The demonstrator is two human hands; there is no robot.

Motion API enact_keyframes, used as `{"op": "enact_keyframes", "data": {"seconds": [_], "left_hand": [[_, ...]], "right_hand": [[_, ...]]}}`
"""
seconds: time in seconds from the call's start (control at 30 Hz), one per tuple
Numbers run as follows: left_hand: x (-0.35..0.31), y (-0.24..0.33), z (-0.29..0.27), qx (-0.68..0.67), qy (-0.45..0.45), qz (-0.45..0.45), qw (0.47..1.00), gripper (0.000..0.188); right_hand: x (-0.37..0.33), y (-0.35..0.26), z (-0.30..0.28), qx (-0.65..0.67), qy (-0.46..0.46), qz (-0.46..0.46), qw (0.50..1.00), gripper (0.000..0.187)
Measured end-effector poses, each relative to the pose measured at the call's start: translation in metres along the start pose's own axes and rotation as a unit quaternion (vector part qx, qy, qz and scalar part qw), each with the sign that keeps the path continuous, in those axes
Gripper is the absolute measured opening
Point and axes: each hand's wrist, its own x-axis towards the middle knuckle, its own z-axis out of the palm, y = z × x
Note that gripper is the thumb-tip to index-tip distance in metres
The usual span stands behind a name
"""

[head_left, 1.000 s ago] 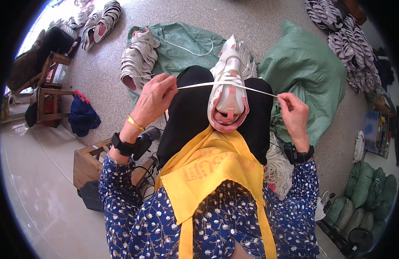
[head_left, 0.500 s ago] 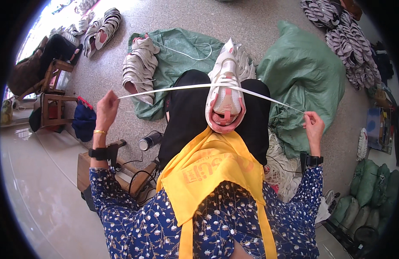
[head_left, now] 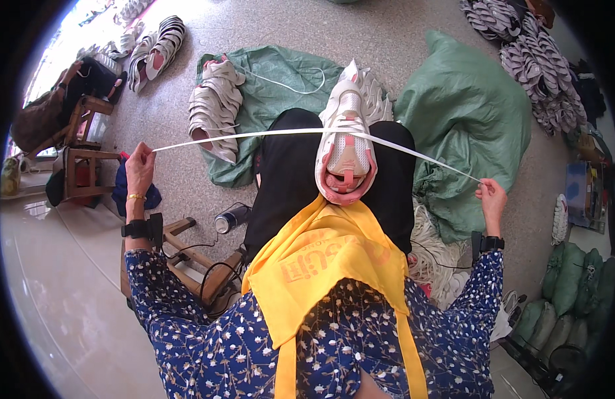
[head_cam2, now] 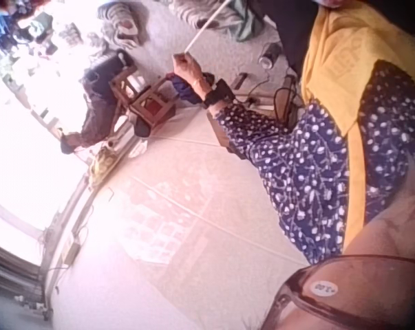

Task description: The person sits on the floor and laces a white sneaker with pink accents. They thread the white laces through the eyelets, pull them tight, and tie a knot at the top. The person then places the finished shoe on a pile of other shoes.

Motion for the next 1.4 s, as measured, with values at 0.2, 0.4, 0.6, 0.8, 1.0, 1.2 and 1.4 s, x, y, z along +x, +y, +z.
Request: {"op": "enact_keyframes", "data": {"seconds": [0.2, 0.4, 0.6, 0.8, 1.0, 1.2, 1.4], "left_hand": [[0.009, -0.009, -0.002, 0.047, 0.015, 0.050, 0.998, 0.009], [0.022, 0.000, -0.010, 0.069, 0.047, 0.056, 0.995, 0.008], [0.037, 0.038, -0.014, 0.069, -0.015, 0.072, 0.995, 0.009], [0.087, 0.122, -0.044, 0.044, 0.070, 0.203, 0.976, 0.008], [0.077, 0.104, -0.035, -0.012, 0.168, 0.149, 0.974, 0.007], [-0.036, 0.224, 0.065, -0.408, -0.364, -0.034, 0.837, 0.012], [-0.054, 0.273, 0.080, -0.529, -0.428, -0.008, 0.733, 0.013]], "right_hand": [[0.000, 0.012, -0.007, -0.067, 0.022, -0.031, 0.997, 0.012], [-0.006, 0.023, -0.007, -0.152, -0.007, 0.008, 0.988, 0.015], [-0.010, -0.003, 0.021, -0.104, -0.158, 0.090, 0.978, 0.024], [0.008, -0.104, 0.048, 0.139, -0.285, 0.051, 0.947, 0.017], [-0.018, -0.179, 0.059, 0.412, -0.148, -0.003, 0.899, 0.026], [-0.068, -0.216, 0.123, 0.264, -0.312, -0.042, 0.912, 0.020], [-0.056, -0.248, 0.165, 0.063, -0.118, -0.334, 0.933, 0.016]]}}
